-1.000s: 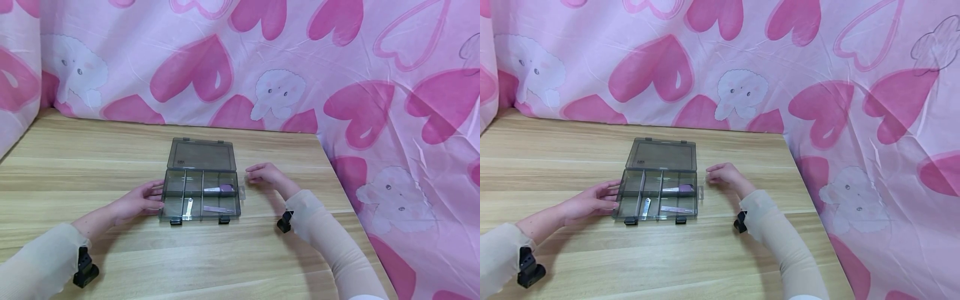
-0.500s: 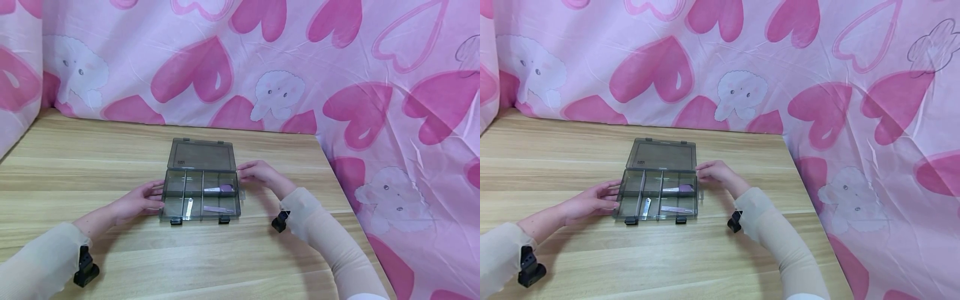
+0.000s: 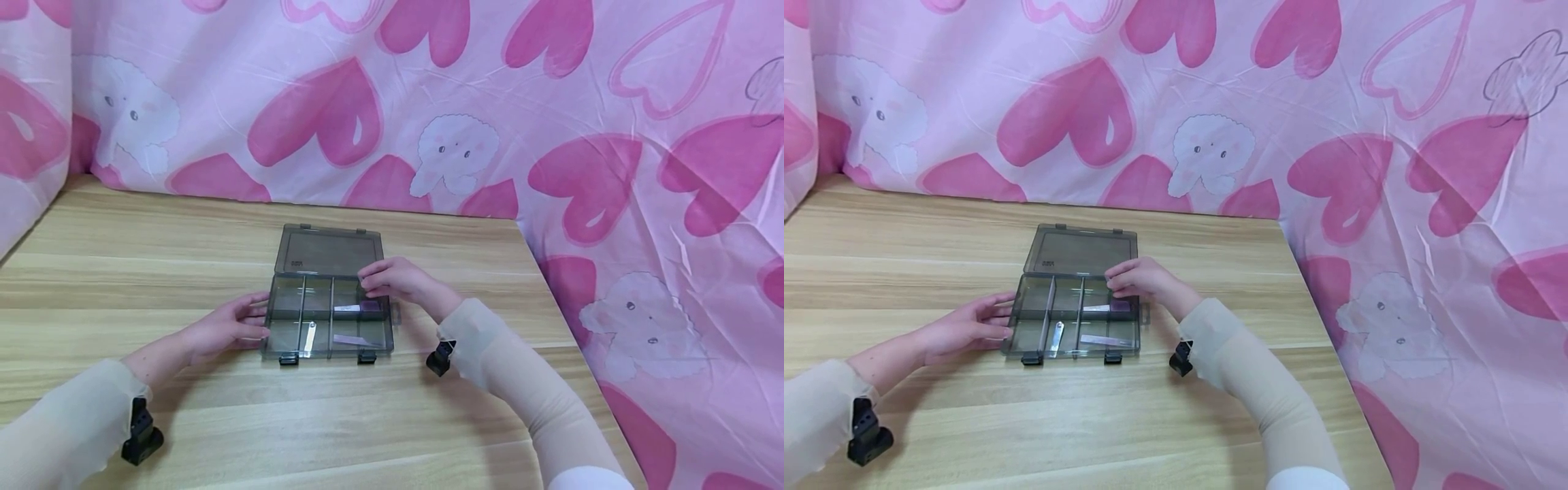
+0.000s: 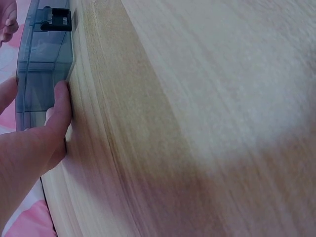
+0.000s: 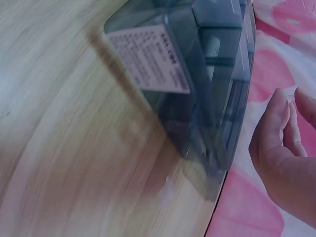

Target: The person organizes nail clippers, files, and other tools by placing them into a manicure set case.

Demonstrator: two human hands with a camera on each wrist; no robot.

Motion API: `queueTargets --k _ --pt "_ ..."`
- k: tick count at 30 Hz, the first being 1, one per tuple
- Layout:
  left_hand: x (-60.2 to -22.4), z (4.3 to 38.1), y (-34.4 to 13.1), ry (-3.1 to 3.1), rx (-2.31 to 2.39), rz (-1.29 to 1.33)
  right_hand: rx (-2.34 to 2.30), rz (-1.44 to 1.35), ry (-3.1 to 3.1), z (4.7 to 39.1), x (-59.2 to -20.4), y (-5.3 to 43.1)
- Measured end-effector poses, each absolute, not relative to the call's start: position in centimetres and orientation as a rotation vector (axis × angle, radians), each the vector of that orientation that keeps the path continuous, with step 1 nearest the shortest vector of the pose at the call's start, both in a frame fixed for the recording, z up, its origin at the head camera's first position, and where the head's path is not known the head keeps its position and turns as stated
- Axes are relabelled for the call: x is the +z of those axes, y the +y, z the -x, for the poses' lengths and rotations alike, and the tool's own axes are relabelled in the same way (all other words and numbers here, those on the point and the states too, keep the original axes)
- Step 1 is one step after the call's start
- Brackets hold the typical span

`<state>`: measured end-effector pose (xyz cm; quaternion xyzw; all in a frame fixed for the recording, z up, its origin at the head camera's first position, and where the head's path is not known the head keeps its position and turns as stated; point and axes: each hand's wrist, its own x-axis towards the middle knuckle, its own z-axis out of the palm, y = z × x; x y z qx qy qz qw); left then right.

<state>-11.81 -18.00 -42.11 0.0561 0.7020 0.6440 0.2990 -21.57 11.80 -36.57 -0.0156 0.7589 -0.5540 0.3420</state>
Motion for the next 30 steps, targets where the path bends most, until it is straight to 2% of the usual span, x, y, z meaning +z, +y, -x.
queueTargets --k 30 --pt "-42.0 11.7 -18.1 1.859 1.735 -0.154 -1.432 0.102 1.929 20.9 -37.3 6.9"
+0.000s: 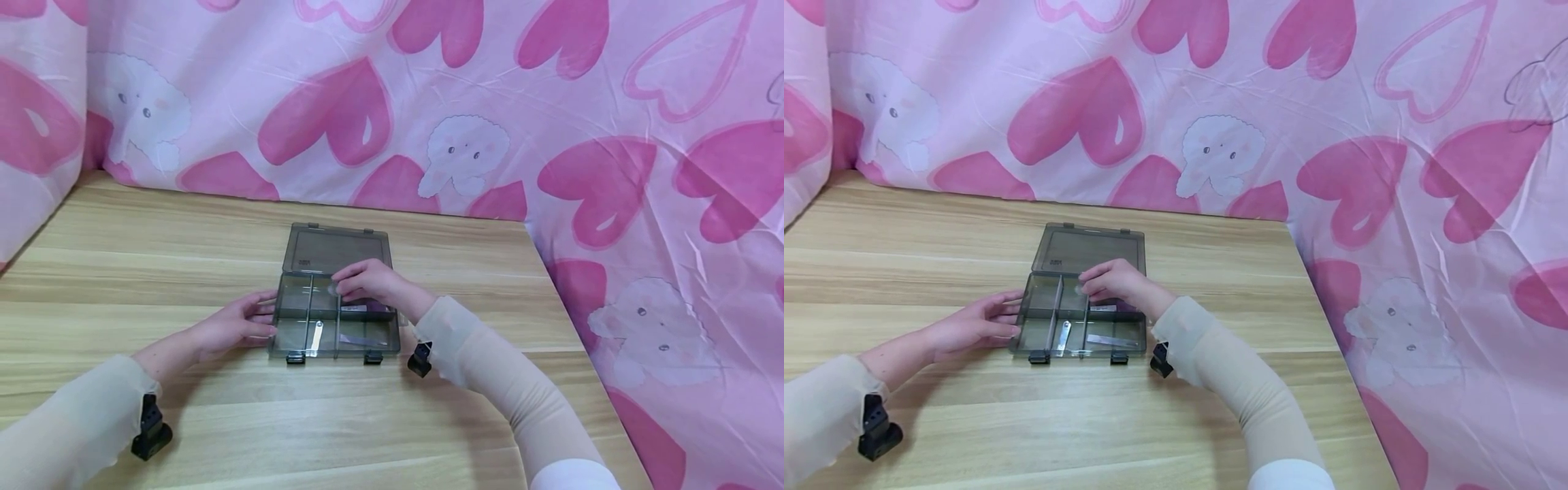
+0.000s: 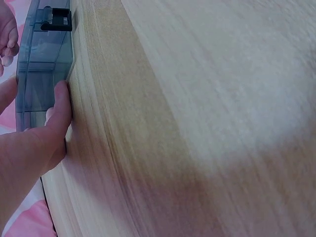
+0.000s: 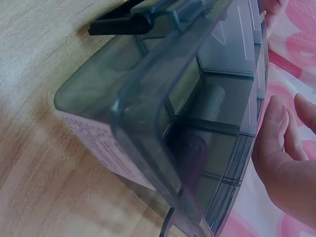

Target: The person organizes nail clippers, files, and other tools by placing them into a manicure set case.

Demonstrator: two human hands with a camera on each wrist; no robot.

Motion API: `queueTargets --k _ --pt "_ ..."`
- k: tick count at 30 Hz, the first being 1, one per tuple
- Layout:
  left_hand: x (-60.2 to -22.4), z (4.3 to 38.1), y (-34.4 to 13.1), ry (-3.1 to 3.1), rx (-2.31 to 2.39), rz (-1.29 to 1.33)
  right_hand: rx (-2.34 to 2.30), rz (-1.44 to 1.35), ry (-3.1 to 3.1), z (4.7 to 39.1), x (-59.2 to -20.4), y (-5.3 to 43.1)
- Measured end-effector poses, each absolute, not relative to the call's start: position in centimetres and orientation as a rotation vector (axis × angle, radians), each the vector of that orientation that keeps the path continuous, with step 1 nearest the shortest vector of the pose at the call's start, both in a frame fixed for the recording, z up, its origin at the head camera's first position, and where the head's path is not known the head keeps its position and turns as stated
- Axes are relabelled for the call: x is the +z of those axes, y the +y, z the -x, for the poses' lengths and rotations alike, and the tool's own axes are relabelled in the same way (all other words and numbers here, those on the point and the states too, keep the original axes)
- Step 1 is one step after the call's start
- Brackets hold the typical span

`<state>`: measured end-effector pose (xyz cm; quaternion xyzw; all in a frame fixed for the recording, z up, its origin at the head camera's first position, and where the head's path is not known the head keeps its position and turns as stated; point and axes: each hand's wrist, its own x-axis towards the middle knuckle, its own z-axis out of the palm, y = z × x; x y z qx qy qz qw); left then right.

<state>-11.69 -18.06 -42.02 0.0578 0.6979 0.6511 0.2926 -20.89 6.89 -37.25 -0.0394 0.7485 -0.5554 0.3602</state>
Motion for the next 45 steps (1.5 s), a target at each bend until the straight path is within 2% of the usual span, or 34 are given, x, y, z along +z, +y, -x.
queueTargets --k 10,23,32,45 --pt "-41.9 11.8 -17.9 1.858 1.729 -0.16 -1.449 0.122 1.965 21.5 -37.0 8.1" --pt "-42.0 11.7 -18.0 1.854 1.731 -0.156 -1.588 0.05 1.998 22.6 -36.8 13.0" --pt "-42.1 11.8 -18.0 1.859 1.726 -0.151 -1.552 0.018 2.125 23.2 -38.1 16.3" --pt "-41.9 11.7 -17.9 1.846 1.736 -0.14 -1.404 -0.02 2.231 23.6 -39.8 18.0"
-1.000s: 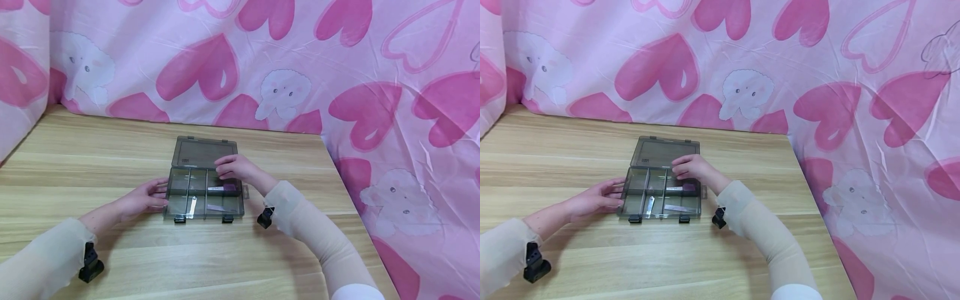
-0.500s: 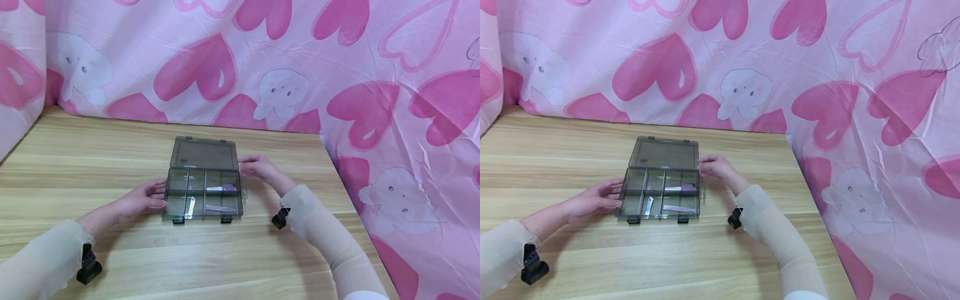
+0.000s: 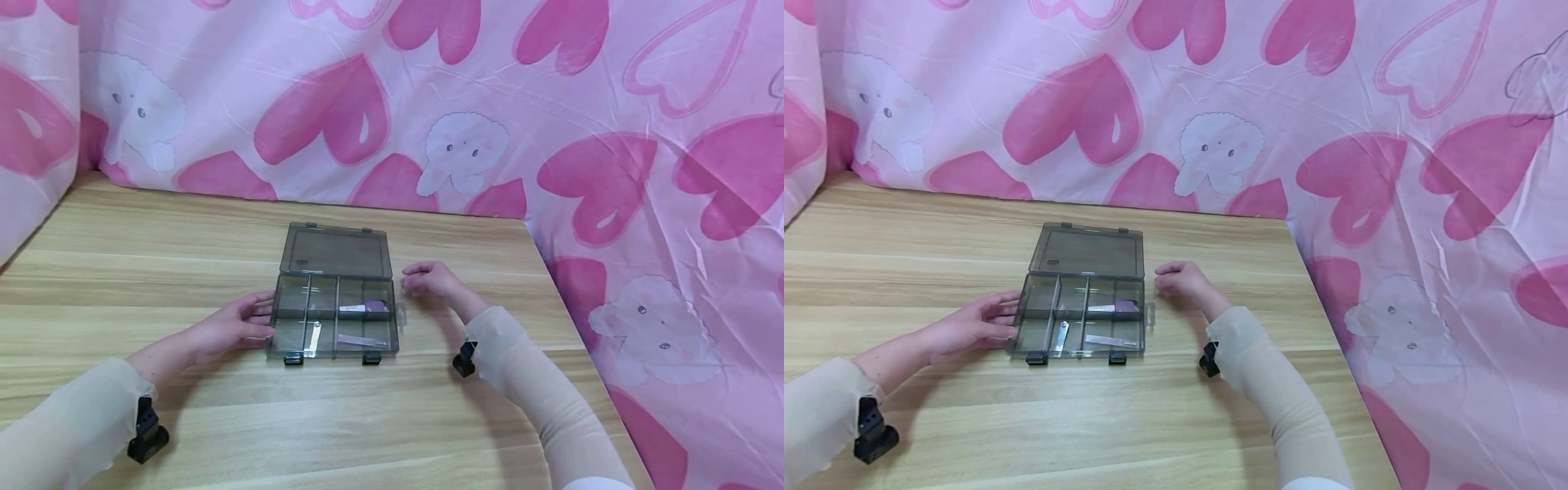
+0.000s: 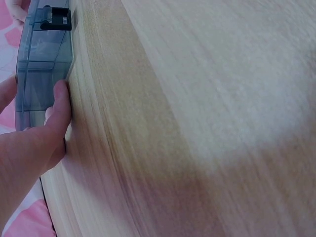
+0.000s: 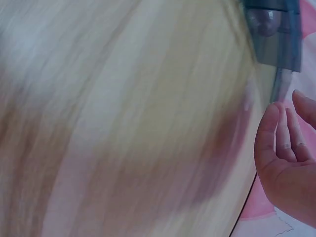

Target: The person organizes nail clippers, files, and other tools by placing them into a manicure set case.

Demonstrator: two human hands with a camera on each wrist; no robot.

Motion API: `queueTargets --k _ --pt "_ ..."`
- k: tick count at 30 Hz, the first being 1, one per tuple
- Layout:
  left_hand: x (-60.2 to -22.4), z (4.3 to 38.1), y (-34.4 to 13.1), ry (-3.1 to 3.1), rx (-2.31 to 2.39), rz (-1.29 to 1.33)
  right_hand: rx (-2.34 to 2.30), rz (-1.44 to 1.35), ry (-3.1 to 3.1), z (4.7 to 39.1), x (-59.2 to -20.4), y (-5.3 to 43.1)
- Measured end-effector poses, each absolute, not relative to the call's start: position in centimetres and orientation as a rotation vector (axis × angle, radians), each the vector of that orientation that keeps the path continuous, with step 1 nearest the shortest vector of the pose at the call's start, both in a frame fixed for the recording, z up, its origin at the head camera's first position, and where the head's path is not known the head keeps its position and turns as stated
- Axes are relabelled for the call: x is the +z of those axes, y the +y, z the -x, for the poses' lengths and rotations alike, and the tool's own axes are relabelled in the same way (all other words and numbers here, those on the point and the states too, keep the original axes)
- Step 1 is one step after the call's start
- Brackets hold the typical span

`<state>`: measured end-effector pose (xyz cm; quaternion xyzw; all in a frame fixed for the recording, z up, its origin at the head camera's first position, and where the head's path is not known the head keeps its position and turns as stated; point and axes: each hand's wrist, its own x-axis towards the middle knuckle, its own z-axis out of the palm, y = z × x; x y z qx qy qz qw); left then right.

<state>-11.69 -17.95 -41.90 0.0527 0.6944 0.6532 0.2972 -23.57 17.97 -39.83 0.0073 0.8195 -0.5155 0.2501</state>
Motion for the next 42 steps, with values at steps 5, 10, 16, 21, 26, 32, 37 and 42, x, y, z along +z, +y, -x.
queueTargets --k 5,10,16,21,26,32,37,42 --pt "-42.0 11.7 -17.9 1.837 1.739 -0.131 -1.341 -0.026 2.25 23.8 -40.8 18.2" --pt "-42.0 11.8 -18.0 1.842 1.735 -0.134 -1.273 -0.046 2.27 23.8 -41.1 18.2" --pt "-41.9 11.9 -18.0 1.852 1.729 -0.132 -1.181 -0.009 2.337 23.7 -41.1 18.1" --pt "-41.9 11.9 -18.1 1.858 1.723 -0.129 -1.16 0.111 2.377 23.5 -41.3 17.8" --pt "-42.0 11.9 -18.0 1.858 1.721 -0.128 -1.033 0.236 2.507 23.2 -41.6 17.3" --pt "-41.9 11.9 -18.0 1.851 1.727 -0.128 -0.957 0.257 2.573 22.9 -41.5 17.0" --pt "-42.1 11.9 -18.0 1.838 1.737 -0.147 -0.91 0.279 2.607 22.9 -41.7 17.1" --pt "-42.2 11.9 -18.0 1.832 1.743 -0.136 -0.954 0.264 2.596 23.0 -41.6 17.4"
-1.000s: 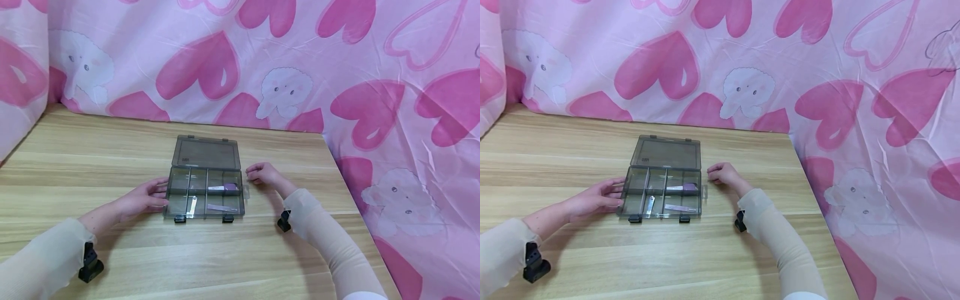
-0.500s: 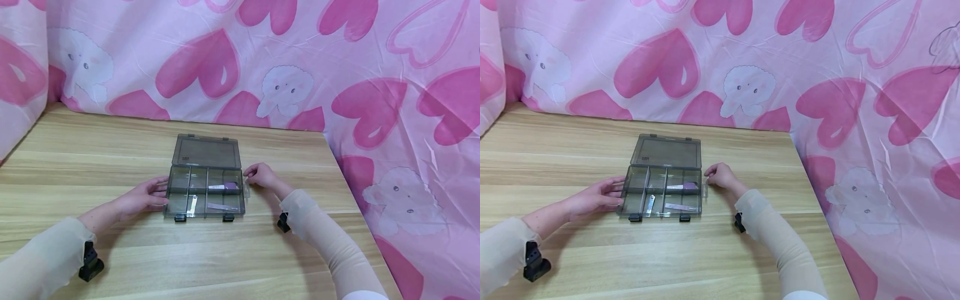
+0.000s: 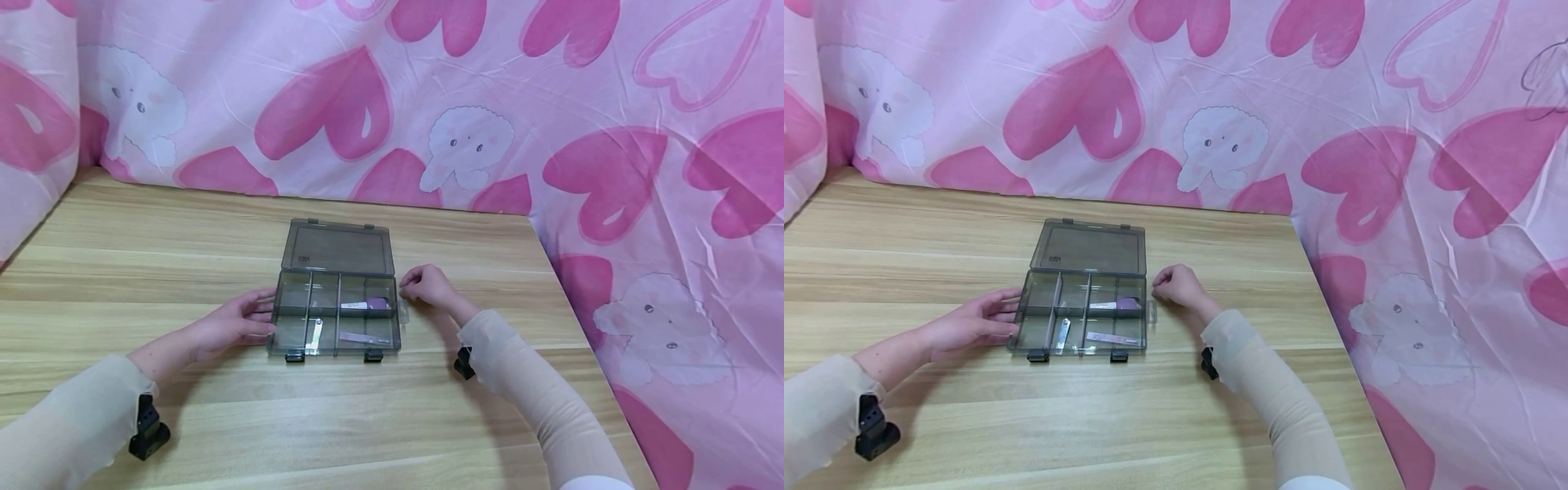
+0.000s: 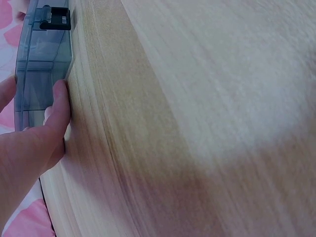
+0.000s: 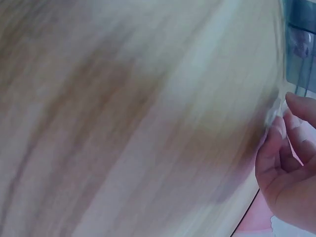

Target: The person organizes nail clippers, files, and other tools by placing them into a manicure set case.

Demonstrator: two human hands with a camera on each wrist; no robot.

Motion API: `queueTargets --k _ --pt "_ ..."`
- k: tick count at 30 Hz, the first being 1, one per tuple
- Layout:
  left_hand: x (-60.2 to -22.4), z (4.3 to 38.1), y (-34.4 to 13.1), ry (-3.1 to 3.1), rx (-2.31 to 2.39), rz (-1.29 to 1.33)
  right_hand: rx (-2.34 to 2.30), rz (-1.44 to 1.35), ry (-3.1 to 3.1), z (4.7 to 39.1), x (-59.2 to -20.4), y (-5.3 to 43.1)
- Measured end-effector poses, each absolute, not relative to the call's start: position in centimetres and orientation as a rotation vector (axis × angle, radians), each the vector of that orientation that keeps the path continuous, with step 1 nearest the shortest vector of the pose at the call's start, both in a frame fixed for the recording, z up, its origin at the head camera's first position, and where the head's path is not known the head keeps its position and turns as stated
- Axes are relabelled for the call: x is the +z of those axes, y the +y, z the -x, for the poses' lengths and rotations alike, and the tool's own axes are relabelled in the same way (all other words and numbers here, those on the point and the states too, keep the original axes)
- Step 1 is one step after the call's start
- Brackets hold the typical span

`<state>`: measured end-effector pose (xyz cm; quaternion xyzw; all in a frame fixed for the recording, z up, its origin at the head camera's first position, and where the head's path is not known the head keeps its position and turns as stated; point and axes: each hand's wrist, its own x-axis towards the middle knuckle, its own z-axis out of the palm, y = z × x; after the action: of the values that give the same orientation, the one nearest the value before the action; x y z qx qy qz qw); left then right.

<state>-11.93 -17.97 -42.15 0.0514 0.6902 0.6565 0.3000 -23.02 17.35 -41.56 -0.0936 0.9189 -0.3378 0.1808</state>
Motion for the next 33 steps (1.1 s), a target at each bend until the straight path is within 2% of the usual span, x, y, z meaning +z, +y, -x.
queueTargets --k 33 --pt "-41.8 11.8 -18.2 1.831 1.725 -0.125 -1.408 0.053 2.121 23.1 -39.1 18.2"
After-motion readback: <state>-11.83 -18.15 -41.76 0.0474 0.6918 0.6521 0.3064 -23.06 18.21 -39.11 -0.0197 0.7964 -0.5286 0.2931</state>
